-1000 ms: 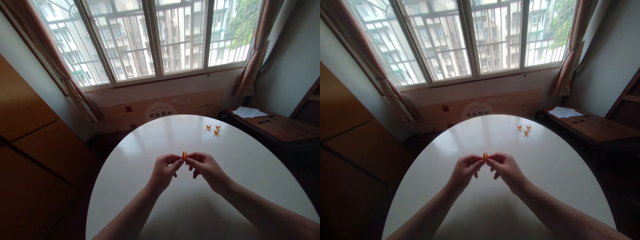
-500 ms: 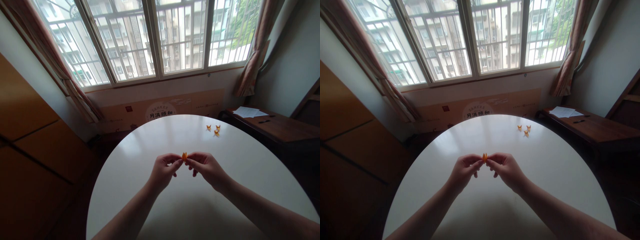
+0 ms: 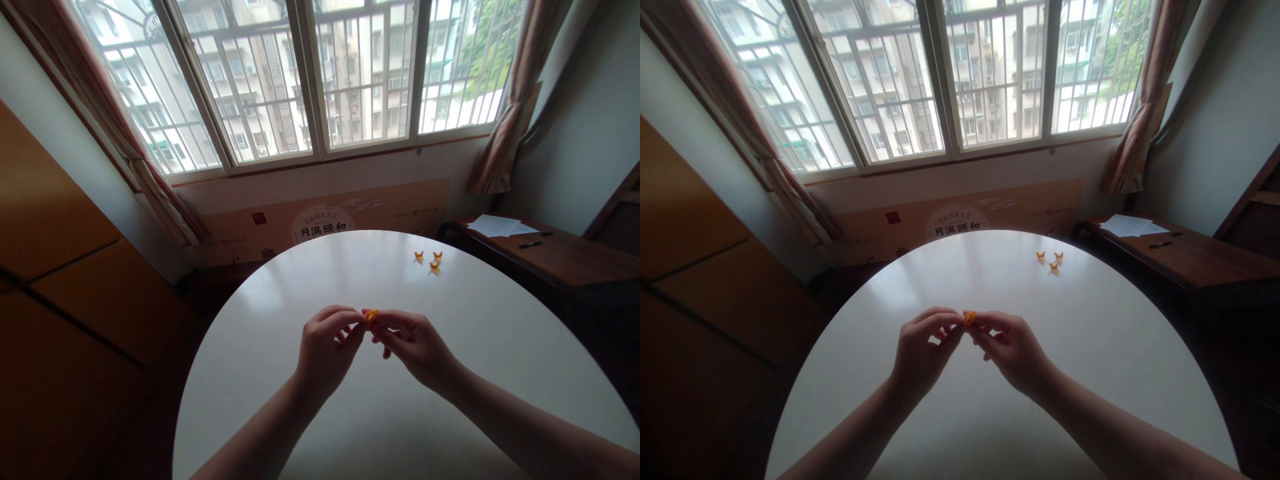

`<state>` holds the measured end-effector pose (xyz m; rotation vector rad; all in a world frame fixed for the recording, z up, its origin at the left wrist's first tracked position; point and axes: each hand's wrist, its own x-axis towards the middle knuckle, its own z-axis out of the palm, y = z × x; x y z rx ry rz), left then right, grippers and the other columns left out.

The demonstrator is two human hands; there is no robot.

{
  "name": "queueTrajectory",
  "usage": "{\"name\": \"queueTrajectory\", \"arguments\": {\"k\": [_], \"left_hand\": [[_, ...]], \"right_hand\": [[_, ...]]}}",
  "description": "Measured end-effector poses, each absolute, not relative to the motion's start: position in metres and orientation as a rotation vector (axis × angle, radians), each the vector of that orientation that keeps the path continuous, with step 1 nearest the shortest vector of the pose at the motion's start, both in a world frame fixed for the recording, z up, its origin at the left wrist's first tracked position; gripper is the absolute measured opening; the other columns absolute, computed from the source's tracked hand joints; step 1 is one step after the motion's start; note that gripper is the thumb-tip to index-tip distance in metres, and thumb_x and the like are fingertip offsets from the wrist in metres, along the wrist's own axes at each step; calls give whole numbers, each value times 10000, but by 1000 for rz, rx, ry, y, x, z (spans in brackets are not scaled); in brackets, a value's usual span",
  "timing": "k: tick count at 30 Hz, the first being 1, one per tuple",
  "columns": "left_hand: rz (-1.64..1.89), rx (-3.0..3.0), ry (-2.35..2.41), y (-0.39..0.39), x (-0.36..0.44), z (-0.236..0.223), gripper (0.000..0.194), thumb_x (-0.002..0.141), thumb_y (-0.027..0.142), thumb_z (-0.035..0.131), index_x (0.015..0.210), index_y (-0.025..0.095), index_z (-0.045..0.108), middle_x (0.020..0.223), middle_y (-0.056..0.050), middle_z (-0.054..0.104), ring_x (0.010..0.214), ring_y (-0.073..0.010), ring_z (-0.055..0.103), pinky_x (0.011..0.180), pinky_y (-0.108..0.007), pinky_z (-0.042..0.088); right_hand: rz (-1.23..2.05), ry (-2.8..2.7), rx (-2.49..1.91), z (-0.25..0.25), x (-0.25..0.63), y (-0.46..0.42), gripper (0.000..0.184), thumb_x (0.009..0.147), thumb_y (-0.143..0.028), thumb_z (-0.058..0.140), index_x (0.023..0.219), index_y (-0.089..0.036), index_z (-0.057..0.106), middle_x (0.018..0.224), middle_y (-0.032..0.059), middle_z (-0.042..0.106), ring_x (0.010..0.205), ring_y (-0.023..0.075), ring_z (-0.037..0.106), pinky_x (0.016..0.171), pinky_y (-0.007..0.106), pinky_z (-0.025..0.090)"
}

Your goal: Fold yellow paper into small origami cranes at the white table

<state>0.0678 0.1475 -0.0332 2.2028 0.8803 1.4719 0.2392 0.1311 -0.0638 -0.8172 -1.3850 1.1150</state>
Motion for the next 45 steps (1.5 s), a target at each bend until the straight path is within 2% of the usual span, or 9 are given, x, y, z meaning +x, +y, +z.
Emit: {"name": "queueTrajectory", "arguments": {"k": [4,8,15,20,26,29,35,45], "left_hand": [[1545,2432,776,146,66,-30,159,813,81,695,904,206,731,948,-57,737,792,-147,672,579,-209,550],[1577,2610,686,145,65,-25,207,809,49,697,940,209,712,969,-43,764,789,-153,666,706,-287,560],[1649,2684,664,143,63,-20,242,793,59,725,956,239,722,959,-20,776,784,-155,658,708,-283,552],[1550,2683,719,142,61,-23,221,817,71,687,946,250,701,927,-27,772,778,-167,656,716,-301,551],[1505,2263,849,140,69,-30,138,821,80,632,815,204,573,814,-12,712,603,-102,564,545,-219,494],[1449,1937,910,139,74,-33,126,825,133,643,791,191,537,814,-9,685,608,-89,563,544,-202,480],[1348,1566,836,143,80,-40,181,814,245,698,797,174,533,833,-23,653,602,-80,544,469,-170,409],[1305,1433,824,144,81,-39,258,757,314,763,774,169,550,782,-10,631,566,-74,509,412,-154,386]], "right_hand": [[1085,-1358,-810,-66,239,130,254,831,-386,730,1021,-223,777,910,91,732,707,181,653,501,249,537],[1094,-1312,-812,-67,236,127,261,843,-405,716,1006,-213,783,851,93,737,688,184,661,490,248,537],[1140,-1273,-793,-64,232,125,278,831,-408,731,1028,-217,780,875,97,746,693,186,666,481,244,531],[1126,-1298,-823,-62,232,124,297,824,-421,730,1026,-207,779,893,106,747,707,205,664,492,276,538],[1068,-1321,-872,-62,232,124,259,791,-425,761,905,-193,786,800,84,728,682,193,650,493,259,523],[1080,-1261,-866,-63,232,125,241,748,-396,807,877,-197,766,792,65,721,684,185,655,479,239,522],[1110,-1204,-845,-63,232,126,265,712,-390,836,854,-198,722,884,67,733,733,213,697,419,212,502],[1066,-1212,-882,-64,233,126,257,708,-389,840,836,-190,738,796,71,724,713,220,680,414,225,504]]}}
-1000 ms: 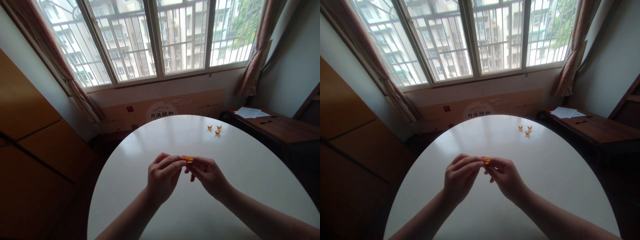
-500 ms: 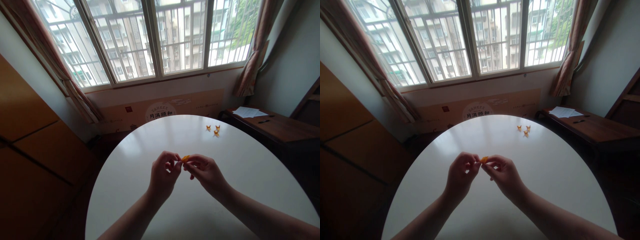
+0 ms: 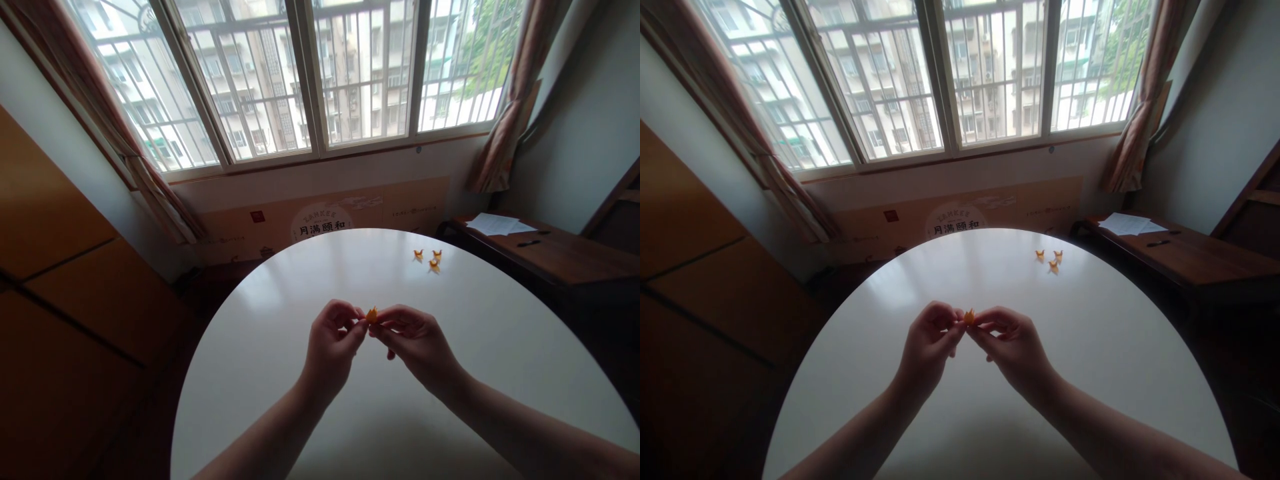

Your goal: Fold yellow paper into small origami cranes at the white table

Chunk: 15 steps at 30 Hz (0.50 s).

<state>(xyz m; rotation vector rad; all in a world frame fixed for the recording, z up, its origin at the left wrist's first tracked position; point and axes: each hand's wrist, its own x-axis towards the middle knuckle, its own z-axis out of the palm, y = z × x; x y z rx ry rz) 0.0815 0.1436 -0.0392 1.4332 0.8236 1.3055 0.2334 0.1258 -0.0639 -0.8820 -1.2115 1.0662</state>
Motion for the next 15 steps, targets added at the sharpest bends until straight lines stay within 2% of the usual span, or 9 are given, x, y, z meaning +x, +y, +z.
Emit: {"name": "queueTrajectory", "arguments": {"k": [6,11,15], "left_hand": [[1269,1323,830,145,83,-40,301,731,338,791,777,165,550,784,-3,624,556,-71,502,394,-153,377],[1244,1283,797,147,83,-41,302,732,335,794,777,160,552,776,-1,607,567,-69,490,401,-153,383],[1259,1370,806,147,82,-41,287,731,307,791,768,164,545,772,1,600,569,-70,485,397,-146,378]], "right_hand": [[1110,-1135,-877,-65,233,128,302,653,-355,877,818,-190,686,755,41,694,678,188,639,406,210,498],[1245,-1067,-817,-65,234,130,377,679,-328,865,995,-205,701,820,42,713,661,160,616,414,202,482],[1348,-1083,-817,-61,236,131,302,676,-338,859,915,-177,770,789,60,724,643,157,609,416,204,455]]}}
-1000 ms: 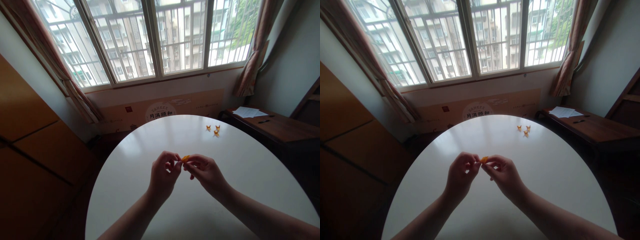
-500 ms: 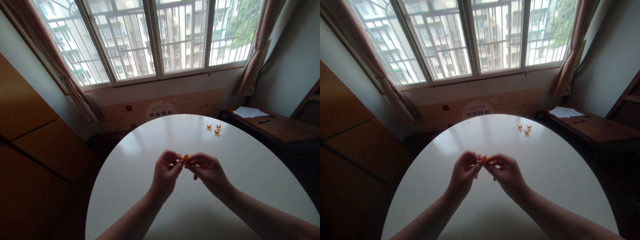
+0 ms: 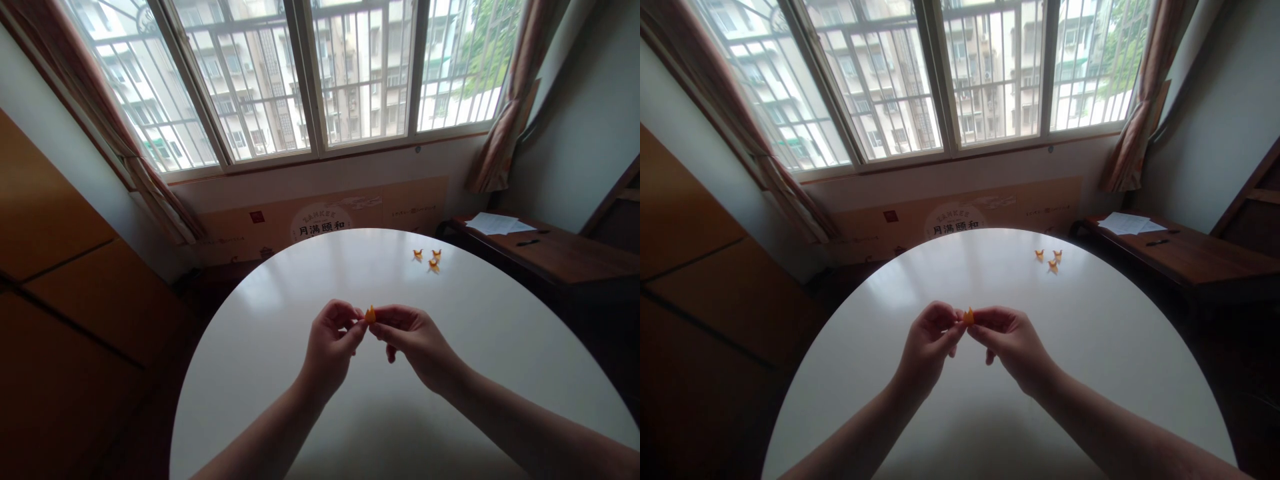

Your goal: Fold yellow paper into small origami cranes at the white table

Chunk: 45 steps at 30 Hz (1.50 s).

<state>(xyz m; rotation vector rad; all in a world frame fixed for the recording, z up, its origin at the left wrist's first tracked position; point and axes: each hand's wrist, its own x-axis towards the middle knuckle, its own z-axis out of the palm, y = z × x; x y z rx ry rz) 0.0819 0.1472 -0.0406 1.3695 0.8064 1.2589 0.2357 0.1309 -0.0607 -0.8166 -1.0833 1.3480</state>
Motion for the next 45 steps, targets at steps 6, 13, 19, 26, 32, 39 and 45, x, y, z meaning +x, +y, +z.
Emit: {"name": "queueTrajectory", "arguments": {"k": [6,13,19,26,32,39,45], "left_hand": [[1286,1419,809,147,82,-40,275,748,316,771,759,170,538,772,-5,619,565,-72,493,404,-147,379],[1318,1470,846,148,81,-43,240,763,283,754,760,172,541,788,-9,632,570,-76,517,421,-158,390],[1332,1514,860,147,81,-43,184,785,240,728,760,172,558,790,-11,649,580,-80,535,460,-174,414],[1377,1724,861,144,79,-44,79,837,193,686,779,169,638,771,-10,693,555,-69,547,471,-170,414],[1479,1970,776,146,75,-42,80,851,143,671,881,177,737,839,-38,721,637,-93,649,538,-173,499],[1483,2065,773,147,73,-41,165,861,111,653,968,187,752,901,-58,730,690,-108,681,569,-181,538],[1494,2063,781,146,74,-41,205,856,95,651,1017,189,736,878,-41,715,628,-82,652,538,-165,537]], "right_hand": [[1356,-1119,-852,-57,238,130,320,668,-387,855,904,-180,790,760,66,718,642,160,596,411,203,450],[1307,-1196,-913,-63,240,132,359,717,-428,818,966,-173,780,752,66,706,668,172,601,395,195,441],[1242,-1234,-953,-60,239,130,332,736,-423,806,931,-156,778,712,61,684,640,161,591,397,192,444],[1332,-1189,-912,-53,239,128,335,727,-441,809,883,-149,759,686,54,667,641,156,602,395,175,437],[1394,-1132,-909,-51,236,127,356,735,-486,793,856,-154,750,738,63,676,682,162,610,399,167,427],[1415,-1118,-926,-52,238,127,354,738,-482,797,883,-161,763,746,60,683,675,150,601,425,174,433],[1409,-1109,-940,-52,238,127,340,740,-470,797,867,-156,765,749,67,691,666,149,600,429,177,427]]}}
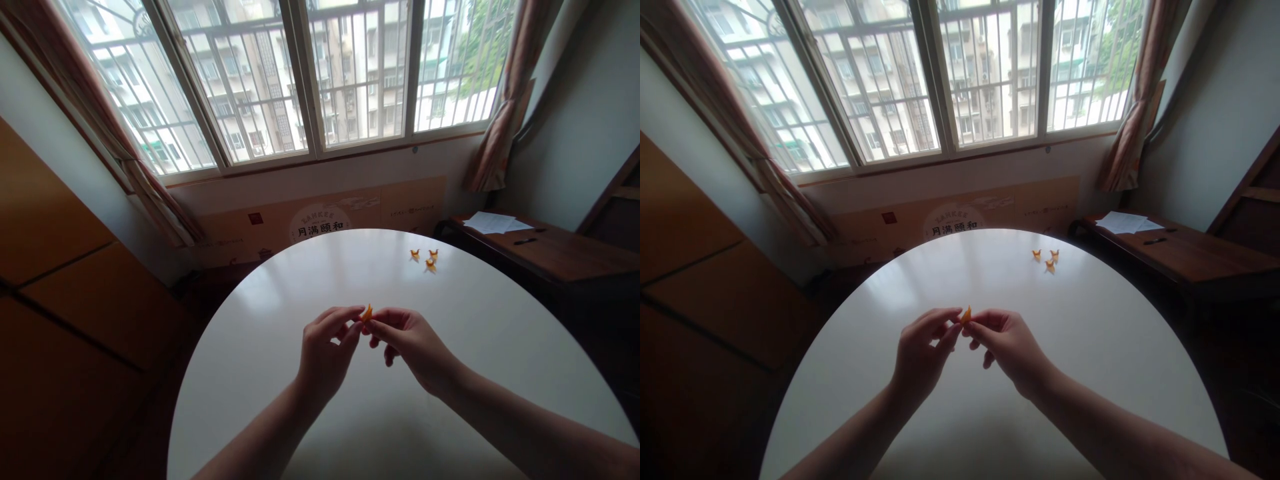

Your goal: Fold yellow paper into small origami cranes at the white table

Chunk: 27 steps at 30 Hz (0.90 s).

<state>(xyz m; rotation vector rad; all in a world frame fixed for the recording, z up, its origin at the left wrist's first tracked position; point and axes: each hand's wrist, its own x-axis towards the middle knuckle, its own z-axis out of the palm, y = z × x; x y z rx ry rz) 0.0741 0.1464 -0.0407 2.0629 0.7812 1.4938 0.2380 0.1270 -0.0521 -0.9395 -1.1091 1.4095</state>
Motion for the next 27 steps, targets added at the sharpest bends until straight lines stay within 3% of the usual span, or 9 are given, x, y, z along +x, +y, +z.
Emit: {"name": "queueTrajectory", "arguments": {"k": [7,13,27], "left_hand": [[1468,2132,693,147,72,-41,218,880,83,607,989,205,751,912,-47,674,714,-96,668,573,-171,543],[1428,2039,814,149,73,-44,116,881,163,645,948,192,735,885,-44,693,641,-87,635,539,-178,525],[1375,1932,905,152,73,-48,87,861,195,660,933,180,706,833,-40,705,580,-83,573,491,-178,471]], "right_hand": [[1436,-1098,-933,-50,238,127,311,715,-430,819,848,-154,763,732,60,687,670,152,599,437,182,428],[1392,-1139,-941,-51,238,128,326,732,-450,802,847,-149,757,681,48,672,644,147,596,443,187,437],[1186,-1319,-996,-55,242,130,328,773,-456,763,883,-147,757,703,57,690,631,160,609,456,220,466]]}}
